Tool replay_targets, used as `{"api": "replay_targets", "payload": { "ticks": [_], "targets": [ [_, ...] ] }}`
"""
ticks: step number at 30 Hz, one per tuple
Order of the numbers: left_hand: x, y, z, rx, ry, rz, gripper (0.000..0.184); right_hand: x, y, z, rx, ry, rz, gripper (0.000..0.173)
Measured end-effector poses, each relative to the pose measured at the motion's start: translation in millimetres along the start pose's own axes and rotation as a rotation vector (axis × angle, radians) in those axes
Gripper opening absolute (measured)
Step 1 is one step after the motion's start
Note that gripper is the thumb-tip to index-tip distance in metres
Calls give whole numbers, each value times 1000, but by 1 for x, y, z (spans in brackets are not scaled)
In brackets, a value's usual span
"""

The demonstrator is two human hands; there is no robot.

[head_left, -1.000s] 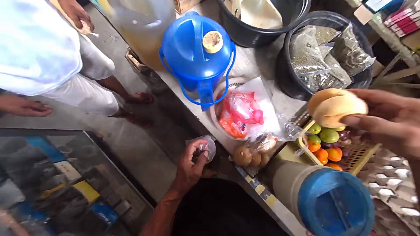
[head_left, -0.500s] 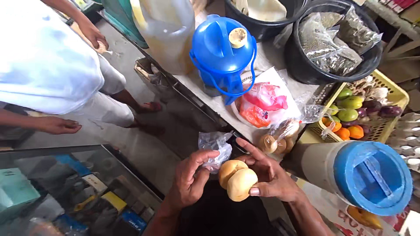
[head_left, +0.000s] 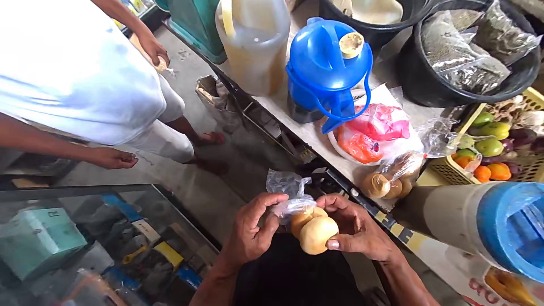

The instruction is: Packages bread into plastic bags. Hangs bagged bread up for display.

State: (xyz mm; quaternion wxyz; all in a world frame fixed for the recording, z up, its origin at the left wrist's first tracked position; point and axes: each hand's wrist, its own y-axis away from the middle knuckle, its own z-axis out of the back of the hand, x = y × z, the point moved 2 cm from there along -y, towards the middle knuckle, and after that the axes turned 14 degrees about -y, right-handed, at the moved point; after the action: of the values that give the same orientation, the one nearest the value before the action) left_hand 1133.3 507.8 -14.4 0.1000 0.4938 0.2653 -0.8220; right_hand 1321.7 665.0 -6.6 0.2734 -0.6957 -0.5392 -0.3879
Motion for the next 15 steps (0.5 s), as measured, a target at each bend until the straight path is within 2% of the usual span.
{"api": "replay_targets", "payload": {
  "ticks": [4,7,8,11,15],
  "targets": [
    [4,0,-8,-86,8,66,18,-3,-2,0,-153,44,-30,59],
    [3,-3,-13,-108,55,27,14,-10,-7,-5,-112,-8,-66,82],
    [3,-4,-13,-101,70,11,14,-13,-9,-5,-90,-13,-62,84],
    [3,-4,-12,-82,76,-26,13,-18,-11,-4,-88,-28,-7,61],
    [1,4,-12,-117,10,17,13,-19,-15,-6,-275,7,14,54]
  ]
}}
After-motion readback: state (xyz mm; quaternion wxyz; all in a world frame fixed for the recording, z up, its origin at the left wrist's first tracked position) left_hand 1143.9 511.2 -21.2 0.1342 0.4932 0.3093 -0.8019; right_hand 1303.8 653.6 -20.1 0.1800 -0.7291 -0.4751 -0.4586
